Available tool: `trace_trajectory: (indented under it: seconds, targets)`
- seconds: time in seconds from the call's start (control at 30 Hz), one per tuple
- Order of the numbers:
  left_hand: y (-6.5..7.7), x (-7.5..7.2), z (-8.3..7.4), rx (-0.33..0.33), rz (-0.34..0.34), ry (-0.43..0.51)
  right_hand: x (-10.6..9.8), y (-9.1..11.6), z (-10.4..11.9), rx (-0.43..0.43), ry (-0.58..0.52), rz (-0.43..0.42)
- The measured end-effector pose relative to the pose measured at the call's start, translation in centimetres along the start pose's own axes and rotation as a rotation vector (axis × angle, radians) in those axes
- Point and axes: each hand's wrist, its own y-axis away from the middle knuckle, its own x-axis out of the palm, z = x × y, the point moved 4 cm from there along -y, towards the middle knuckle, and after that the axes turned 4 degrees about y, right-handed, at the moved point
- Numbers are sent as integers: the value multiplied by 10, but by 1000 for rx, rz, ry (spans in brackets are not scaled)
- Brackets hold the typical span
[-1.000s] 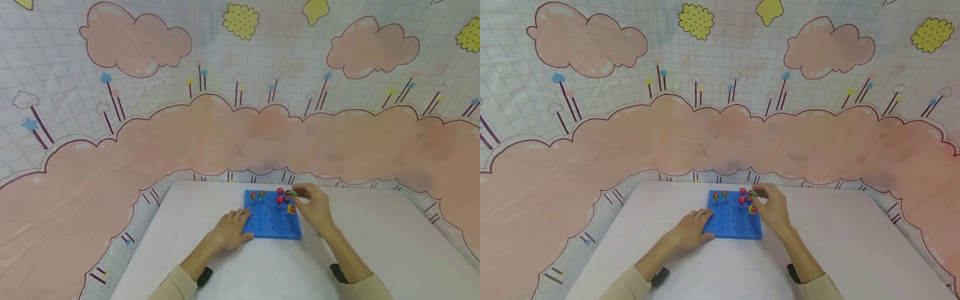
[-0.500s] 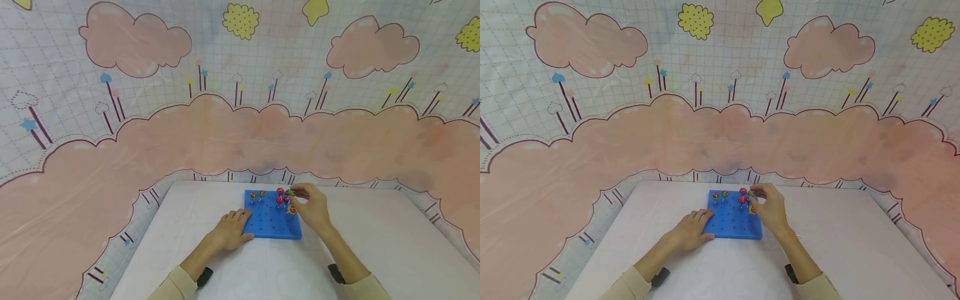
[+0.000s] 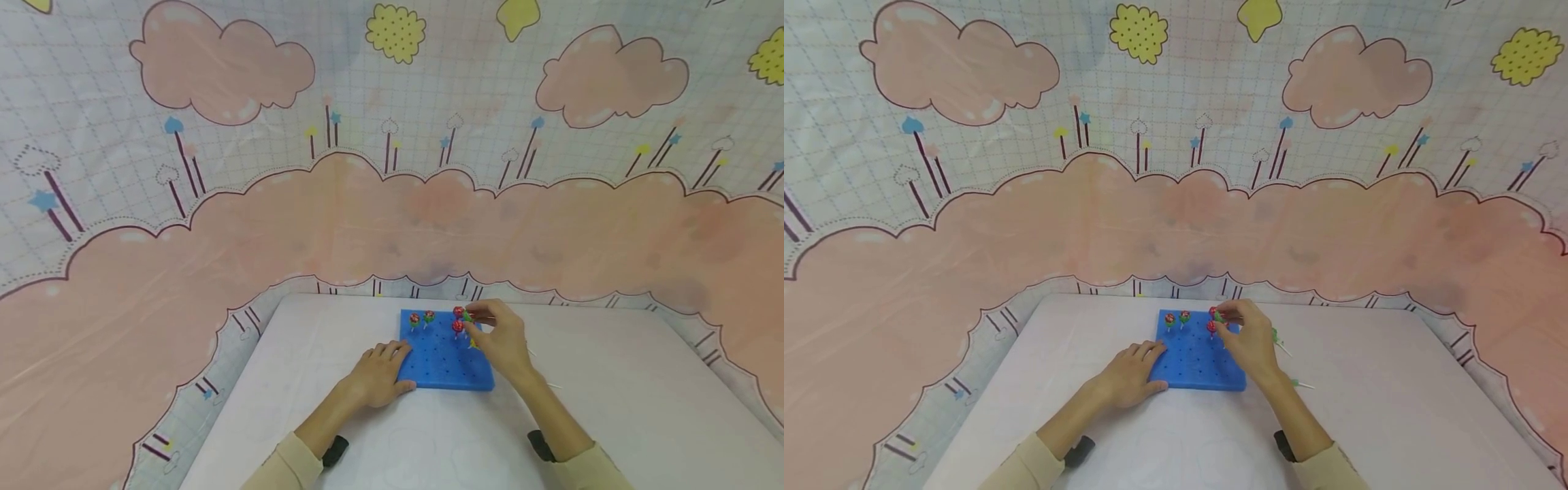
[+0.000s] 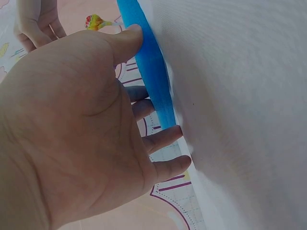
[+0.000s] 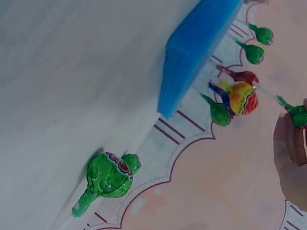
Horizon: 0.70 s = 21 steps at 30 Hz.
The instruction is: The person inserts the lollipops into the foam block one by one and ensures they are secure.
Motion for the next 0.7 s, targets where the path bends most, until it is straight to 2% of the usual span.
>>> trace_trajectory:
  seconds: [0.17, 0.43, 0.7]
  targets:
    - [1, -2, -1, -4, 8, 5, 5, -1, 3, 14, -14, -3]
    - [2, -4, -3, -7, 8, 8, 14, -3, 6, -31, -12, -17]
    - [2, -5, -2, -12, 12, 0, 25, -2, 12, -58, -47, 19]
